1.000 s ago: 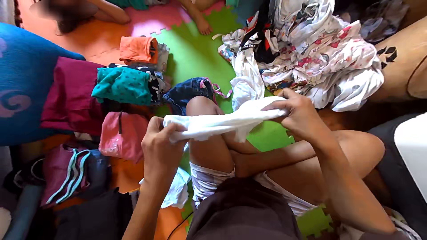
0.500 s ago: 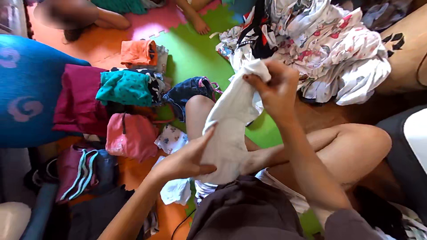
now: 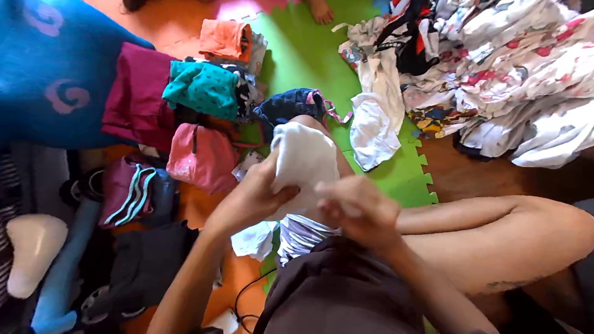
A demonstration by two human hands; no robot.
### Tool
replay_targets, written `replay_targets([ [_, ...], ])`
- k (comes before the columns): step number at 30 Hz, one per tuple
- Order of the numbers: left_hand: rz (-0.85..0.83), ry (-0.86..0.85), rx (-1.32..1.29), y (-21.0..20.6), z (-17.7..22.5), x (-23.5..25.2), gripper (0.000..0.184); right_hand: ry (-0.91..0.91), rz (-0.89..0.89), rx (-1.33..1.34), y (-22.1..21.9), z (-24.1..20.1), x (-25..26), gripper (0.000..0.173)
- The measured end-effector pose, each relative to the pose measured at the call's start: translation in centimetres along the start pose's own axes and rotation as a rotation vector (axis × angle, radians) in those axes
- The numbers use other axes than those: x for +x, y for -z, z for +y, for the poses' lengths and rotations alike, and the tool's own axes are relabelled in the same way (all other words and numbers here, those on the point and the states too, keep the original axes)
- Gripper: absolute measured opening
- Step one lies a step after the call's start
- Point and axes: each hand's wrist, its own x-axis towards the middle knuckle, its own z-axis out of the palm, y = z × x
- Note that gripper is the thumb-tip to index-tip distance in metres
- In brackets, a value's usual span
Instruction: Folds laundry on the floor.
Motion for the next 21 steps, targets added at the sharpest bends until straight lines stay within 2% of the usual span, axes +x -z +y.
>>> replay_targets([
  [1, -0.073, -0.034, 0.063, 1.5, 0.5, -0.6, 0.052, -0.051, -0.045, 0.025, 0.9, 0.5, 2.2, 0.045],
  [3, -0.217, -0.095, 0.073, 4.3, 0.8, -2.3, 0.048, -0.107, -0.347, 0.124, 1.2, 1.5, 5.7, 0.092],
  [4, -0.275, -0.129, 0.024, 5.7, 0.3, -3.2, 0.043, -0.142, -0.489, 0.238, 0.0, 2.0, 6.3, 0.098],
  [5, -0.324, -0.143, -0.046, 7.1, -0.5, -4.3, 0.038, -0.2, -0.601, 0.414, -1.9, 2.2, 5.9, 0.088],
  [7, -0.391, -0.072, -0.154, 9.9, -2.8, -6.9, 0.03, -0.371, -0.812, 0.802, -6.8, 2.2, 3.1, 0.06],
  [8, -0.394, 0.021, -0.197, 10.9, -4.3, -8.4, 0.03, -0.471, -0.894, 0.931, -9.3, 1.9, 1.0, 0.05],
  [10, -0.324, 0.289, -0.241, 11.2, -7.7, -11.8, 0.038, -0.709, -0.979, 1.057, -13.8, 1.3, -3.2, 0.049],
  [11, -0.259, 0.421, -0.209, 10.6, -9.7, -13.2, 0.044, -0.825, -0.998, 1.035, -16.1, 1.4, -4.9, 0.053],
  [13, -0.129, 0.622, -0.058, 8.4, -14.2, -15.6, 0.056, -0.979, -1.066, 0.764, -20.7, 2.9, -8.4, 0.065],
  [15, 0.124, 0.721, 0.243, 4.4, -17.3, -17.2, 0.051, -1.052, -1.163, 0.397, -24.0, 4.3, -10.9, 0.073],
  [18, 0.438, 0.703, 0.599, -2.7, -19.0, -16.6, 0.049, -1.051, -1.275, 0.154, -25.1, 4.3, -10.4, 0.077],
  [21, 0.564, 0.613, 0.709, -10.3, -21.6, -16.2, 0.053, -1.074, -1.246, 0.131, -24.5, 4.7, -10.5, 0.078],
])
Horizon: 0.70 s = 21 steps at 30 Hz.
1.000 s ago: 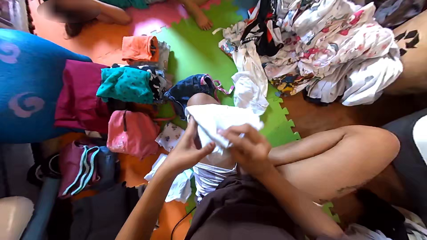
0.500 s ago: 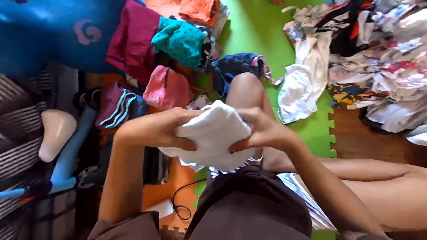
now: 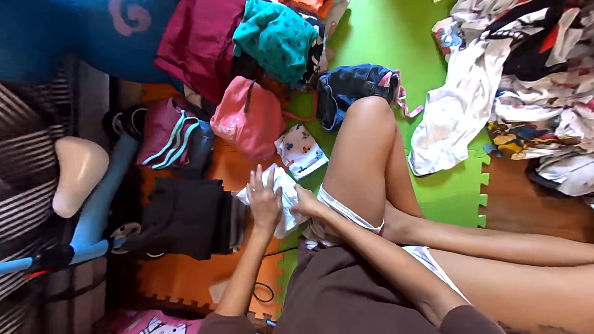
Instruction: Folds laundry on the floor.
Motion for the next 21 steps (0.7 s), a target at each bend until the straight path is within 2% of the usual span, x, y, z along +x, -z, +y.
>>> replay_targets([
  [3, 0.022, 0.086, 0.073, -6.3, -1.7, -2.2, 0.062, 0.036, 0.07, -0.002, 0.5, -0.4, -1.4, 0.078],
  [5, 0.013, 0.134, 0.088, -7.8, -2.2, -2.2, 0.067, 0.194, 0.145, 0.001, 1.0, -0.5, -3.5, 0.077],
  [7, 0.002, 0.125, 0.085, -7.7, -2.3, -1.9, 0.069, 0.489, 0.304, 0.019, 3.0, -0.1, -6.6, 0.059],
  [8, -0.017, 0.12, 0.07, -7.3, -2.2, -1.9, 0.069, 0.599, 0.439, 0.018, 4.9, 0.1, -8.5, 0.048],
  [9, -0.037, 0.121, 0.064, -7.0, -2.2, -1.8, 0.069, 0.637, 0.608, -0.006, 7.7, 0.7, -10.4, 0.039],
  [10, -0.053, 0.125, 0.063, -6.7, -2.3, -1.7, 0.069, 0.602, 0.781, -0.017, 10.9, 1.8, -12.3, 0.033],
  [12, -0.067, 0.153, 0.045, -6.0, -2.0, -1.4, 0.07, 0.346, 1.065, 0.133, 17.4, 6.3, -15.0, 0.033],
  [15, 0.009, 0.212, -0.027, -3.7, 0.4, 0.5, 0.072, -0.092, 1.38, 0.513, 24.3, 17.4, -14.7, 0.064],
  [16, 0.067, 0.187, -0.085, -2.7, 1.8, 1.6, 0.073, -0.191, 1.409, 0.597, 25.4, 20.7, -14.0, 0.075],
  [17, 0.116, 0.136, -0.155, -1.7, 3.5, 2.8, 0.074, -0.247, 1.395, 0.642, 25.9, 23.0, -13.4, 0.078],
  [19, 0.171, -0.027, -0.37, 0.4, 7.5, 5.3, 0.069, -0.234, 1.325, 0.674, 25.9, 24.4, -12.8, 0.059],
  [21, 0.125, -0.173, -0.522, 2.1, 12.4, 7.8, 0.057, -0.171, 1.252, 0.709, 24.7, 22.8, -13.7, 0.045],
])
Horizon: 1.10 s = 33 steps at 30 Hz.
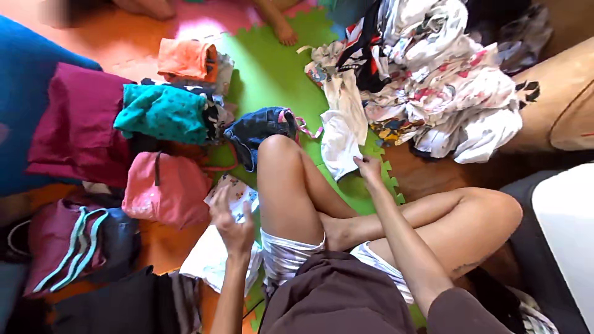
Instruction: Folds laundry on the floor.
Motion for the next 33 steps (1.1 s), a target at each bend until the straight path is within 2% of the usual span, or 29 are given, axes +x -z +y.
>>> replay_targets([
  [2, -0.137, -0.084, -0.053, -2.3, 5.0, 2.8, 0.042, 0.029, -0.018, -0.02, 0.7, -0.9, -3.0, 0.04],
  [3, -0.236, -0.125, -0.051, -3.7, 7.3, 3.8, 0.039, 0.05, -0.052, -0.133, 1.6, -0.5, -4.7, 0.042],
  [6, -0.502, -0.264, -0.036, -9.8, 12.9, 6.5, 0.034, 0.056, -0.349, -0.541, 4.8, 1.4, -8.6, 0.05],
  [8, -0.683, -0.258, -0.06, -14.8, 14.8, 8.0, 0.036, 0.036, -0.447, -0.586, 6.5, 1.7, -9.6, 0.046],
  [11, -0.972, -0.083, 0.038, -22.7, 15.6, 10.4, 0.05, 0.068, -0.33, -0.502, 8.8, 0.0, -10.2, 0.039],
  [14, -1.015, -0.001, 0.02, -26.6, 15.3, 10.7, 0.05, 0.142, -0.178, -0.439, 10.6, -1.2, -9.4, 0.035],
  [16, -1.047, -0.051, -0.083, -26.7, 15.8, 10.6, 0.044, 0.232, -0.091, -0.404, 11.4, -2.1, -8.8, 0.034],
  [18, -1.055, -0.224, -0.246, -25.5, 16.7, 10.2, 0.036, 0.416, 0.004, -0.373, 12.1, -3.3, -8.1, 0.041],
  [20, -1.11, -0.416, -0.351, -22.9, 19.1, 10.1, 0.03, 0.634, 0.035, -0.409, 12.8, -5.1, -7.4, 0.063],
  [22, -1.109, -0.609, -0.39, -19.8, 21.7, 9.8, 0.027, 0.798, -0.068, -0.475, 13.5, -6.7, -6.7, 0.08],
  [23, -1.075, -0.684, -0.394, -18.3, 22.8, 9.8, 0.026, 0.862, -0.111, -0.465, 13.7, -7.2, -6.6, 0.074],
  [25, -0.983, -0.774, -0.34, -15.6, 24.2, 10.0, 0.026, 0.963, -0.195, -0.375, 14.4, -8.4, -6.9, 0.039],
  [26, -0.929, -0.829, -0.284, -14.4, 24.5, 10.5, 0.028, 0.987, -0.248, -0.339, 14.9, -9.3, -7.3, 0.027],
  [30, -0.767, -1.107, -0.093, -10.7, 24.1, 12.6, 0.037, 1.094, -0.347, -0.352, 17.1, -12.5, -9.3, 0.013],
  [33, -0.741, -1.2, -0.09, -8.5, 23.9, 13.4, 0.026, 1.162, -0.345, -0.44, 18.8, -13.5, -10.1, 0.01],
])
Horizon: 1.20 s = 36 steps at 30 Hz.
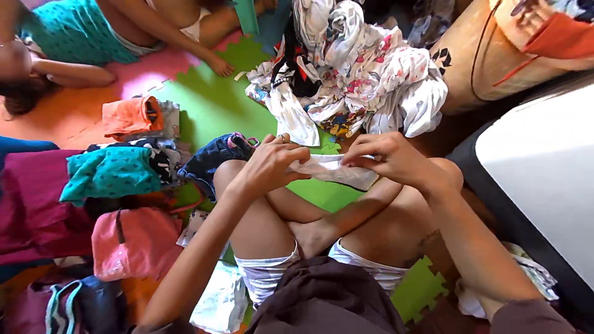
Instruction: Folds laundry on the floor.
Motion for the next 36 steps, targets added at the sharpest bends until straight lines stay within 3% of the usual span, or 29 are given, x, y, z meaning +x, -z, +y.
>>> replay_targets([
  [4, 0.007, 0.008, -0.105, 1.8, 2.2, -0.6, 0.031, 0.002, -0.003, -0.095, 1.5, -1.3, -0.4, 0.031],
  [9, 0.065, 0.009, -0.09, 2.1, 1.9, -1.2, 0.03, 0.052, -0.007, -0.231, 3.0, -1.4, -1.2, 0.007],
  [15, 0.313, 0.013, -0.347, 2.2, 2.6, -1.7, 0.022, 0.026, -0.072, -0.084, 5.5, -2.1, -1.9, 0.008],
  [22, 0.405, 0.068, -0.287, 4.7, 3.2, -1.2, 0.022, 0.049, -0.048, 0.119, 6.7, -1.3, -1.2, 0.015],
  [26, 0.406, 0.151, -0.192, 3.9, 2.2, -0.6, 0.04, -0.043, 0.228, -0.036, 4.5, -1.3, -1.9, 0.009],
  [27, 0.418, 0.206, -0.142, 3.7, 2.8, -0.8, 0.041, -0.072, 0.289, -0.035, 3.9, -2.0, -1.8, 0.015],
  [29, 0.456, 0.347, -0.027, 3.3, 4.7, -1.3, 0.031, -0.131, 0.383, -0.074, 2.7, -3.2, -1.6, 0.032],
  [31, 0.598, 0.427, 0.054, 2.5, 6.5, -1.6, 0.022, -0.15, 0.572, -0.151, 0.7, -4.2, -1.3, 0.031],
  [33, 0.892, 0.35, 0.02, 0.8, 7.5, -1.9, 0.02, -0.102, 0.857, -0.168, -2.5, -5.3, -1.9, 0.021],
  [35, 1.17, 0.133, -0.055, -0.7, 8.5, -2.4, 0.016, 0.043, 1.088, -0.097, -4.9, -6.7, -3.0, 0.019],
  [36, 1.226, 0.025, -0.119, -0.7, 9.5, -3.0, 0.013, 0.153, 1.165, -0.045, -4.9, -7.6, -3.2, 0.018],
])
